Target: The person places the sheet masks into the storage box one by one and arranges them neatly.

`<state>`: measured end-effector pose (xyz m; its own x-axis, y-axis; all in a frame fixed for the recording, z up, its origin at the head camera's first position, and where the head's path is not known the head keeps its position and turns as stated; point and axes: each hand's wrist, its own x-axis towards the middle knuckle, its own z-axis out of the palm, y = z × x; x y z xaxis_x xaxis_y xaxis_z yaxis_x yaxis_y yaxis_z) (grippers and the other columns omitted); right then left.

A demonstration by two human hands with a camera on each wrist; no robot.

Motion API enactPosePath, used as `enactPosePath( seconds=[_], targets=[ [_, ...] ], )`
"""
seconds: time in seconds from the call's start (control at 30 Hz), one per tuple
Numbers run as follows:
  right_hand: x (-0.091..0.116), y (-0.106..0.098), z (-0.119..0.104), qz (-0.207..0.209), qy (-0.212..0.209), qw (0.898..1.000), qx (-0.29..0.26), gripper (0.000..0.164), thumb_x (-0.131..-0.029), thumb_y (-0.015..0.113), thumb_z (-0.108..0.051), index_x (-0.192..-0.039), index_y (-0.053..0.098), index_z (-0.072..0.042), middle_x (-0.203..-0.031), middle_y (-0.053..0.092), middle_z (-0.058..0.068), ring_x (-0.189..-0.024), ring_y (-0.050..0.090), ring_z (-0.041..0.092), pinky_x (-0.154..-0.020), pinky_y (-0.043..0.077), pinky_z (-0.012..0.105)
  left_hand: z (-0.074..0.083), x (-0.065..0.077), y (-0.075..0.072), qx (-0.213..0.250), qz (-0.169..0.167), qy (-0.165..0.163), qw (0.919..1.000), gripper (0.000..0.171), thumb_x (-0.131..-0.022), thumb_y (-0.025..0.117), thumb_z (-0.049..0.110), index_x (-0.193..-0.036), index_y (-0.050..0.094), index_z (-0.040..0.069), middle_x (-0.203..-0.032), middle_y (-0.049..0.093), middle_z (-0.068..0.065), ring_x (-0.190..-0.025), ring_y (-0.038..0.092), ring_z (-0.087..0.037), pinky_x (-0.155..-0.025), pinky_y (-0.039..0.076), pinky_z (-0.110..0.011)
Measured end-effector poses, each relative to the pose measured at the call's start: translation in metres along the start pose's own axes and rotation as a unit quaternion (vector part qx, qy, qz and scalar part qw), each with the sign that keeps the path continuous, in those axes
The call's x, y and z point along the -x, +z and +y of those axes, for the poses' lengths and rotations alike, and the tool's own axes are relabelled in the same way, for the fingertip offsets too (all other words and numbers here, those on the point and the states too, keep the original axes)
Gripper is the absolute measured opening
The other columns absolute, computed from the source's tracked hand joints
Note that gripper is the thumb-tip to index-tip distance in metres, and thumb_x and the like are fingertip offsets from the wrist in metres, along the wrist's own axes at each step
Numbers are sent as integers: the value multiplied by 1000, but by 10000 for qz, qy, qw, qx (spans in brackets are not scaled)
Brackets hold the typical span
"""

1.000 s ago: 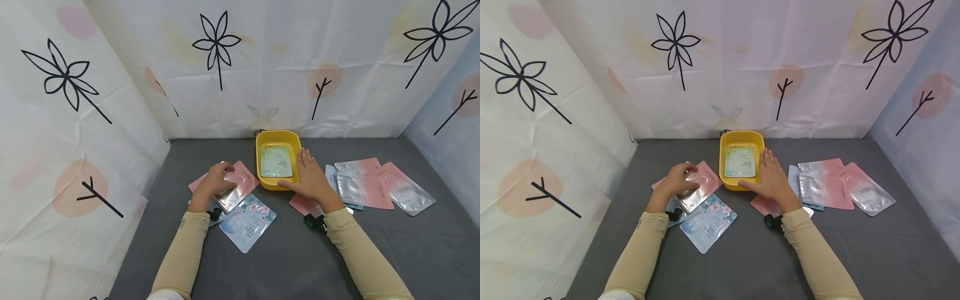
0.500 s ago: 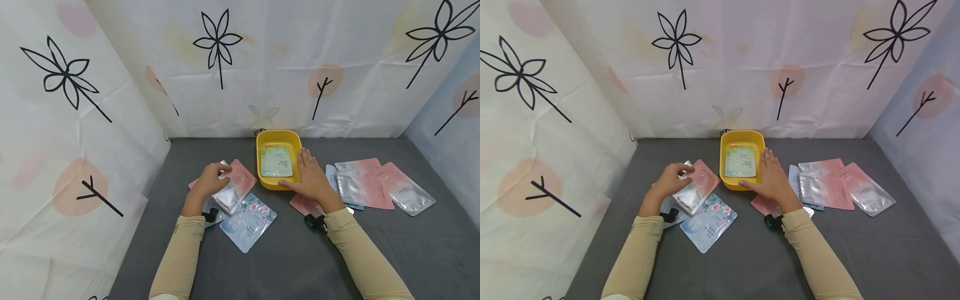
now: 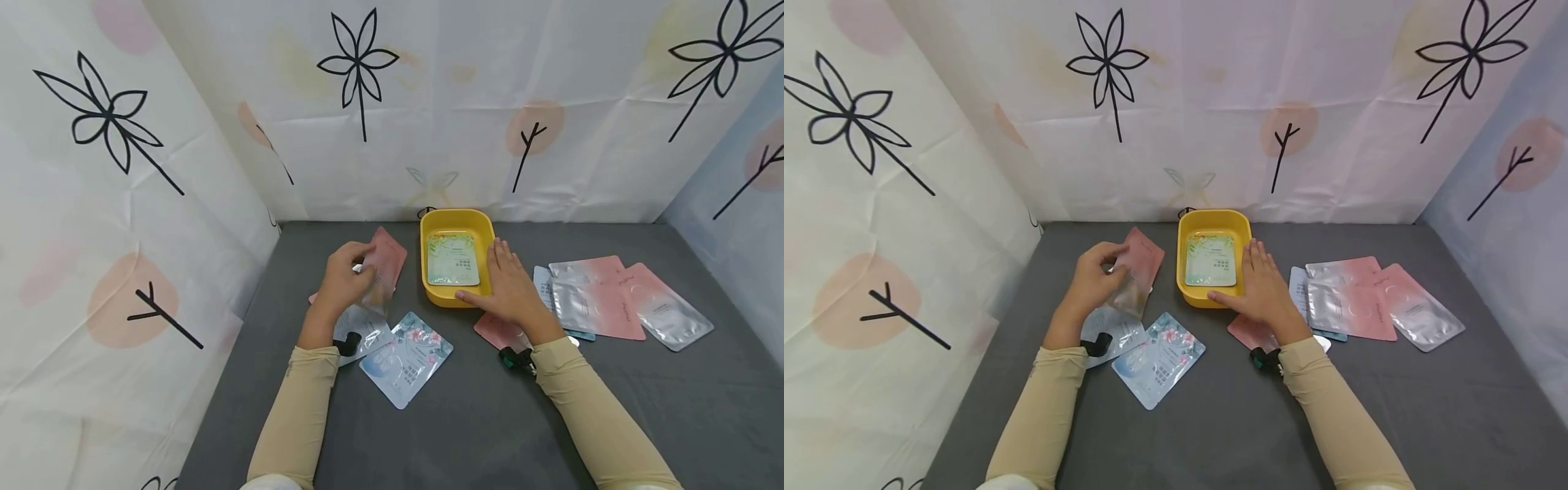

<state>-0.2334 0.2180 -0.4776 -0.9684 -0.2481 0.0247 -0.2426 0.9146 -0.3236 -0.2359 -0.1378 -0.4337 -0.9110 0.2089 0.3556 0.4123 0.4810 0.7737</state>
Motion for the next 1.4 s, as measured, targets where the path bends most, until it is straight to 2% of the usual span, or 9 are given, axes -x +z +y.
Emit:
enactPosePath(
  seconds=[0.2, 0.37, 0.57, 0.67, 0.83, 0.97, 1.1, 1.2, 1.4],
  targets=[
    [-1, 1, 1, 57, 41, 10000, -28, 136, -87, 56, -88, -167, 1, 7, -178, -3, 25, -167, -2, 40, -134, 8, 59, 8, -9, 6, 341, 664, 199, 9970, 46, -94, 77, 1, -139, 68, -2, -128, 68, -16, -107, 71, -30, -85, 65, -47],
    [2, 1, 0, 18, 75, 9999, -101, 136, -87, 56, -87, -167, 1, 7, -177, -4, 25, -166, -3, 41, -134, 7, 59, 19, -9, 11, 704, 858, 109, 9938, 52, -94, 79, 2, -144, 64, 1, -133, 65, -15, -112, 70, -32, -86, 65, -45],
    [4, 2, 0, -54, 97, 9999, -60, 135, -88, 55, -87, -166, -2, 7, -177, -7, 25, -166, -5, 41, -134, 6, 59, 25, -13, 20, 1059, 1108, 215, 9880, 50, -96, 76, 1, -145, 64, 1, -132, 65, -18, -112, 70, -34, -78, 60, -20],
    [3, 0, 0, -46, 91, 9999, -97, 135, -89, 55, -87, -166, -3, 7, -177, -8, 24, -166, -6, 41, -133, 6, 60, 27, -16, 26, 1275, 1218, 217, 9841, 50, -97, 75, 1, -146, 63, 2, -132, 64, -18, -110, 69, -34, -76, 58, -15],
    [2, -1, -1, 8, 71, 9998, -172, 135, -88, 57, -86, -166, -2, 7, -177, -6, 25, -166, -4, 41, -133, 8, 60, 27, -18, 33, 1411, 1181, 39, 9829, 50, -97, 75, 4, -146, 63, 2, -133, 64, -18, -108, 69, -32, -82, 61, -20],
    [2, 0, -2, 3, 28, 9998, -214, 135, -88, 57, -86, -167, -2, 6, -178, -4, 25, -166, -3, 41, -133, 8, 60, 23, -18, 38, 1433, 1103, -144, 9834, 50, -98, 74, 4, -146, 63, 2, -135, 65, -17, -109, 69, -32, -90, 64, -37],
    [1, 1, -2, 19, 12, 9998, -197, 135, -88, 57, -86, -167, -2, 7, -178, -4, 25, -166, -3, 41, -133, 9, 60, 20, -20, 43, 1514, 995, -188, 9833, 49, -98, 74, 4, -146, 63, 2, -138, 64, -18, -112, 69, -35, -98, 61, -52],
    [1, 0, -1, 112, 26, 9997, -194, 134, -88, 58, -85, -167, 0, 7, -178, -2, 25, -167, -3, 40, -133, 10, 60, 17, -25, 48, 1519, 864, -158, 9845, 48, -100, 73, 6, -146, 62, 1, -140, 63, -18, -114, 69, -37, -101, 59, -53],
    [1, 0, -2, 43, 27, 9997, -231, 134, -88, 57, -86, -167, -2, 6, -178, -4, 25, -166, -4, 40, -133, 9, 60, 14, -28, 54, 1416, 617, -316, 9875, 48, -100, 73, 8, -146, 62, 3, -141, 63, -16, -117, 70, -36, -95, 62, -50]
  ],
)
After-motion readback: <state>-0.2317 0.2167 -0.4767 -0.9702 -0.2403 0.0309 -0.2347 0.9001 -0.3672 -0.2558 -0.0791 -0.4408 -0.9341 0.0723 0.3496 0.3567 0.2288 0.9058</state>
